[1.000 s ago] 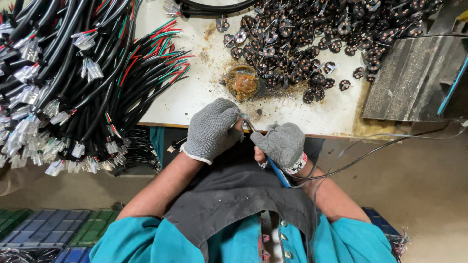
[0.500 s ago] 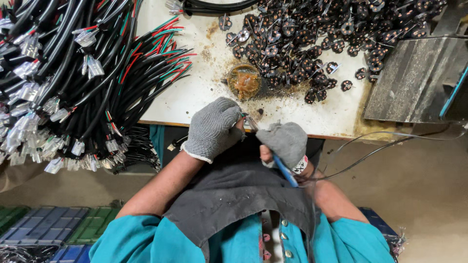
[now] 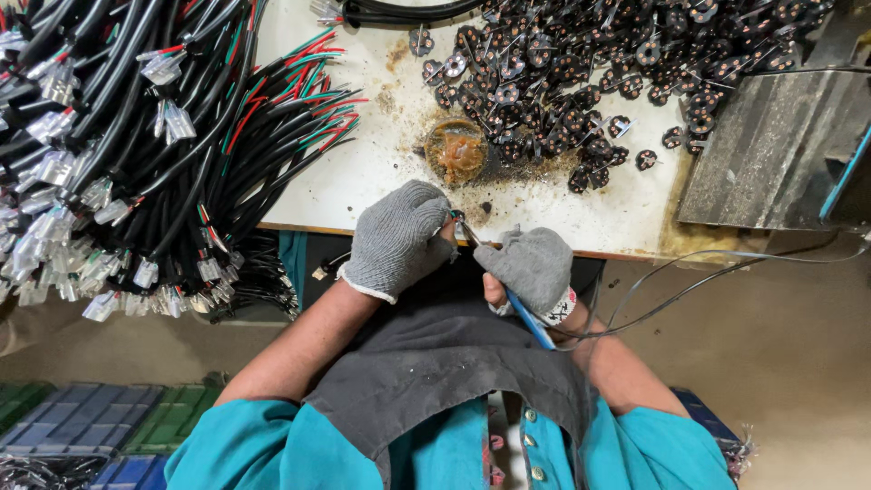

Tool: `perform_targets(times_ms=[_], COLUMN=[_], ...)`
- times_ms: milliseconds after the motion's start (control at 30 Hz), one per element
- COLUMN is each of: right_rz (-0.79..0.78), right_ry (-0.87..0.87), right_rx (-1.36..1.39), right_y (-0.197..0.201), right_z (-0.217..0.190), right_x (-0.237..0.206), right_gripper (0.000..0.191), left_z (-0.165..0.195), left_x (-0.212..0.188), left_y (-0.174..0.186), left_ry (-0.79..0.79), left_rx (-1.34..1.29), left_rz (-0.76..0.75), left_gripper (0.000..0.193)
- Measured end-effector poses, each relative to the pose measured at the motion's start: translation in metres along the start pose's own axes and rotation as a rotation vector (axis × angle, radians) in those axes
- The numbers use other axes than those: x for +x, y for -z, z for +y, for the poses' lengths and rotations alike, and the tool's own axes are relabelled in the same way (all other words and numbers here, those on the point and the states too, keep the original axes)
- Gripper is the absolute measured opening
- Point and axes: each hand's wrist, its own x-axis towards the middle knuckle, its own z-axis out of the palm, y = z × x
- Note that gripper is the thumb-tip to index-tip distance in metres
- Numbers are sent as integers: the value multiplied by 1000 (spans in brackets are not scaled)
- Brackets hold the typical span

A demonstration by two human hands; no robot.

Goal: The person solders red and green wires onto small black connector plugs at a workbench. They hold a plug in one hand and a soldering iron in the other, dip the wire ends into a flux container, apply the hot iron to the wire and terminal, and place finished plugs onto a large pile on the table.

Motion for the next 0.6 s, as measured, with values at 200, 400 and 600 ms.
perform_targets(times_ms=[200,400,600], right_rz=[42,-70,-62], right_ry=[67,27,39], right_rx=[-69,-63,-86], right_y=[-7,-12,-11], right_z=[6,7,7], right_x=[-9,-15,-13], right_gripper=[36,24,24], left_z=[1,2,1], left_x=[0,1,1], left_y=[-1,-1,-2], left_ry=[-3,-2,0], left_rx=[6,20,34], left_rz=[-6,9,-5], left_gripper=[14,14,15])
